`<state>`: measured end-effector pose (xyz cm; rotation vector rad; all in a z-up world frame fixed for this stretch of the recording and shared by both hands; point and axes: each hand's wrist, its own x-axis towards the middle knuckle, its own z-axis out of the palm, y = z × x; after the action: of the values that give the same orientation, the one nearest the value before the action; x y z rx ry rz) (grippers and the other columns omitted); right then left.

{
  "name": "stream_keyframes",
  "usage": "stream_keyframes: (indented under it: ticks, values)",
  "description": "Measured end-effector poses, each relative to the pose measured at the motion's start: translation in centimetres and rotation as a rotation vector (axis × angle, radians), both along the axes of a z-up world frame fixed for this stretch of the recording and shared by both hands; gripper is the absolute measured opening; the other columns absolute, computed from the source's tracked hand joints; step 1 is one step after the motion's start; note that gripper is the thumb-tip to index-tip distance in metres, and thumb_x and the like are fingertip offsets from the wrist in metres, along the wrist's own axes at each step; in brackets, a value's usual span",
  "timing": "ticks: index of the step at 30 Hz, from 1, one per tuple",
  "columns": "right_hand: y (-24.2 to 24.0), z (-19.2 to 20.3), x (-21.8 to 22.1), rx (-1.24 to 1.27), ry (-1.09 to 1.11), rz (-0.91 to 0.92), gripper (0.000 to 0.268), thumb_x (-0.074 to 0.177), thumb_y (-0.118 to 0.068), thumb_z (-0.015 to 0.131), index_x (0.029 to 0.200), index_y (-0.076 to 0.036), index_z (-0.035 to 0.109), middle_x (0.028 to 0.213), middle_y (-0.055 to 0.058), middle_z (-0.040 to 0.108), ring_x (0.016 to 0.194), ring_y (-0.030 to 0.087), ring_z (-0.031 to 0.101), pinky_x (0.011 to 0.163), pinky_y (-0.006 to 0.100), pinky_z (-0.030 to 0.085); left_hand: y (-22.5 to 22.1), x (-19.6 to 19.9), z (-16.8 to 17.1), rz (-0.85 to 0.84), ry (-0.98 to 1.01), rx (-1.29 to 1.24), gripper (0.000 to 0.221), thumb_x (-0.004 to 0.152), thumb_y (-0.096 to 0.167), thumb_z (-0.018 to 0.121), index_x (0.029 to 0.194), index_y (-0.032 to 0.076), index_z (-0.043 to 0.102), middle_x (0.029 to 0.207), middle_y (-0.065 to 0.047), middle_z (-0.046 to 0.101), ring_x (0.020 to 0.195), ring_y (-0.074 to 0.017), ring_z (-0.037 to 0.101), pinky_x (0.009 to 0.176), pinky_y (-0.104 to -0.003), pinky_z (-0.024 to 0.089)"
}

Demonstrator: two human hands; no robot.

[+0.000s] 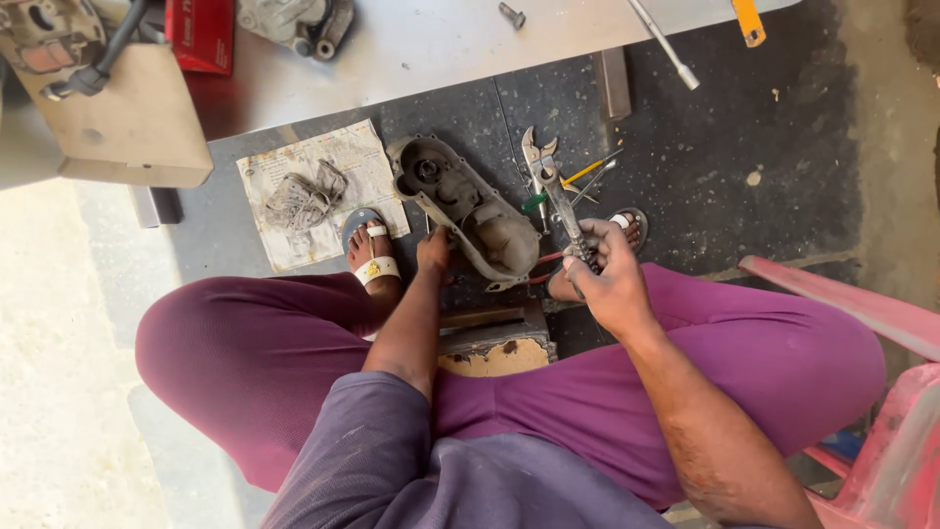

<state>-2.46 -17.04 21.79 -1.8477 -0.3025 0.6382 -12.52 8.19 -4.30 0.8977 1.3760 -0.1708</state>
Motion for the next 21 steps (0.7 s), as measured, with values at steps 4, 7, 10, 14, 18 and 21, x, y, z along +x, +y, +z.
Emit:
stream_keyframes:
  ticks: [4, 7, 10, 14, 18, 21]
  values:
    - [1.2, 0.8, -0.2, 0.075, 0.076, -0.010, 0.052, 0.090, -0.002, 0.068, 0.138, 0.000, 0.049, 0.109, 0.005, 0.065, 0.096, 0.010, 0.062, 0.086, 0.027, 0.052, -0.6, 0.5, -0.4, -0.072, 0.044, -0.066, 0.050, 0.089, 0.039, 0.058, 0.137, 0.025, 0.060, 0.132, -0.005, 0.068, 0.112, -0.0299, 0.068, 0.085, -0.062, 0.046]
    - [1.9, -0.1, -0.3, 0.088, 0.119, 0.014, 0.054, 0.089, -0.001, 0.067, 0.138, 0.000, 0.047, 0.109, 0.005, 0.065, 0.096, 0.010, 0.064, 0.086, 0.028, 0.055, -0.7, 0.5, -4.3, -0.429, 0.133, 0.270, 0.047, 0.093, 0.040, 0.062, 0.135, 0.018, 0.067, 0.132, -0.018, 0.067, 0.114, -0.0373, 0.067, 0.090, -0.052, 0.058]
    - [2.2, -3.6, 0.7, 0.034, -0.123, 0.065, 0.051, 0.090, -0.002, 0.069, 0.137, -0.001, 0.050, 0.114, 0.006, 0.065, 0.103, 0.012, 0.064, 0.093, 0.030, 0.053, 0.5, 2.1, -2.1, -0.597, 0.259, 0.435, 0.046, 0.099, 0.037, 0.063, 0.125, 0.000, 0.071, 0.130, -0.025, 0.070, 0.116, -0.0414, 0.069, 0.096, -0.047, 0.056]
    - [0.5, -11.8, 3.0, -0.586, -0.159, 0.054, 0.050, 0.083, -0.015, 0.076, 0.130, -0.009, 0.060, 0.109, 0.014, 0.070, 0.101, 0.030, 0.066, 0.090, 0.042, 0.051, 4.1, 5.3, 2.9, -1.034, 0.096, 0.771, 0.042, 0.097, 0.042, 0.065, 0.115, 0.004, 0.072, 0.114, -0.023, 0.074, 0.107, -0.0393, 0.071, 0.091, -0.049, 0.057]
    - [-2.3, -24.4, 5.3, -0.824, -0.128, 0.061, 0.044, 0.083, -0.014, 0.071, 0.127, -0.012, 0.065, 0.121, 0.019, 0.070, 0.115, 0.038, 0.065, 0.098, 0.045, 0.050, 7.3, 6.1, 21.3, -0.978, -0.124, 0.969, 0.067, 0.096, 0.073, 0.054, 0.115, 0.011, 0.070, 0.101, -0.015, 0.077, 0.091, -0.0331, 0.073, 0.079, -0.049, 0.057]
    - [-1.9, -28.3, 5.3, -0.773, -0.152, -0.012, 0.044, 0.090, -0.017, 0.070, 0.132, -0.011, 0.062, 0.124, 0.018, 0.071, 0.116, 0.038, 0.065, 0.098, 0.046, 0.049, 7.4, 4.9, 35.1, -1.381, 0.166, 0.848, 0.080, 0.082, 0.087, 0.042, 0.136, 0.031, 0.062, 0.094, -0.011, 0.078, 0.086, -0.0264, 0.074, 0.077, -0.047, 0.057]
